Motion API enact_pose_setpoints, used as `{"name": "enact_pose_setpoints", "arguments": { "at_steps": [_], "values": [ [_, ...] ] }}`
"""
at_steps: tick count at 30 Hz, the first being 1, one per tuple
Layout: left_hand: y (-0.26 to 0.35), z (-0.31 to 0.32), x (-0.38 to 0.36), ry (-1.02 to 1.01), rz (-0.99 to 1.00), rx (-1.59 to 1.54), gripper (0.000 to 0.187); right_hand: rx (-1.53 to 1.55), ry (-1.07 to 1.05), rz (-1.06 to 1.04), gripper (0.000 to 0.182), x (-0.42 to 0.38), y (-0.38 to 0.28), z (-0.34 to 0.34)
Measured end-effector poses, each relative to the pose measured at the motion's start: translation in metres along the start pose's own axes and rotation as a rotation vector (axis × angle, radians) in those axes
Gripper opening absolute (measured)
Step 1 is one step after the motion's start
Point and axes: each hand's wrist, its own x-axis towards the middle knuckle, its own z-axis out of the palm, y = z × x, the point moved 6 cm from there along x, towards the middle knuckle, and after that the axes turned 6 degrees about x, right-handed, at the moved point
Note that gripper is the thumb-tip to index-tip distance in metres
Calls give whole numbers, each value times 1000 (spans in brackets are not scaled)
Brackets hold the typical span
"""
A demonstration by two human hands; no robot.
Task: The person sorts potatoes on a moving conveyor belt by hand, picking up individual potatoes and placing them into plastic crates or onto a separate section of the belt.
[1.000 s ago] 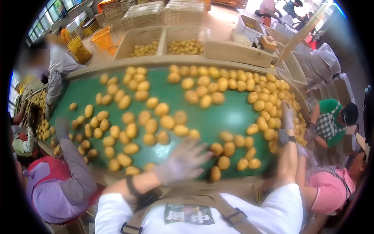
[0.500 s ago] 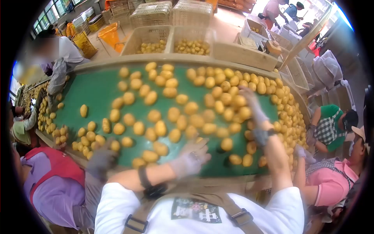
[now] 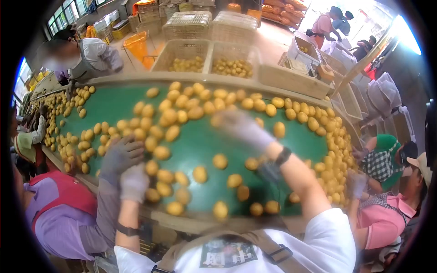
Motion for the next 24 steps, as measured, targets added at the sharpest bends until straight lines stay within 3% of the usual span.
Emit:
{"name": "enact_pose_setpoints", "arguments": {
  "at_steps": [1, 2, 3, 5, 10, 11, 14, 16, 18, 20, 24],
  "values": [
    [16, 1, -10, 276, 74, 221, 36, -345, 115, -85, 31, 29, 21, -34],
    [23, 6, -14, 334, 133, 212, 42, -569, 341, -201, 30, 39, 37, -65],
    [29, 5, -22, 417, 182, 111, 45, -594, 340, 70, 37, 35, 31, -86],
    [46, -6, -33, 520, 268, -8, 49, -632, 367, 66, 41, 37, 50, -102],
    [113, -52, -65, 528, 515, -152, 51, -715, 115, 114, 60, 52, 74, -98],
    [127, -43, -64, 638, 624, -113, 52, -689, 83, 153, 62, 49, 76, -99],
    [175, -47, -91, 463, 896, -243, 52, -625, 48, 233, 70, 33, 62, -102],
    [183, -32, -101, 416, 970, -271, 53, -624, 90, 249, 76, 13, 66, -103],
    [189, -20, -104, 411, 999, -267, 54, -633, -11, 299, 88, -12, 66, -98],
    [194, -15, -107, 431, 1001, -215, 54, -635, 90, 274, 88, -40, 69, -85],
    [224, -6, -115, 398, 1151, -131, 52, -736, 40, 120, 74, -68, 110, -58]
  ]
}}
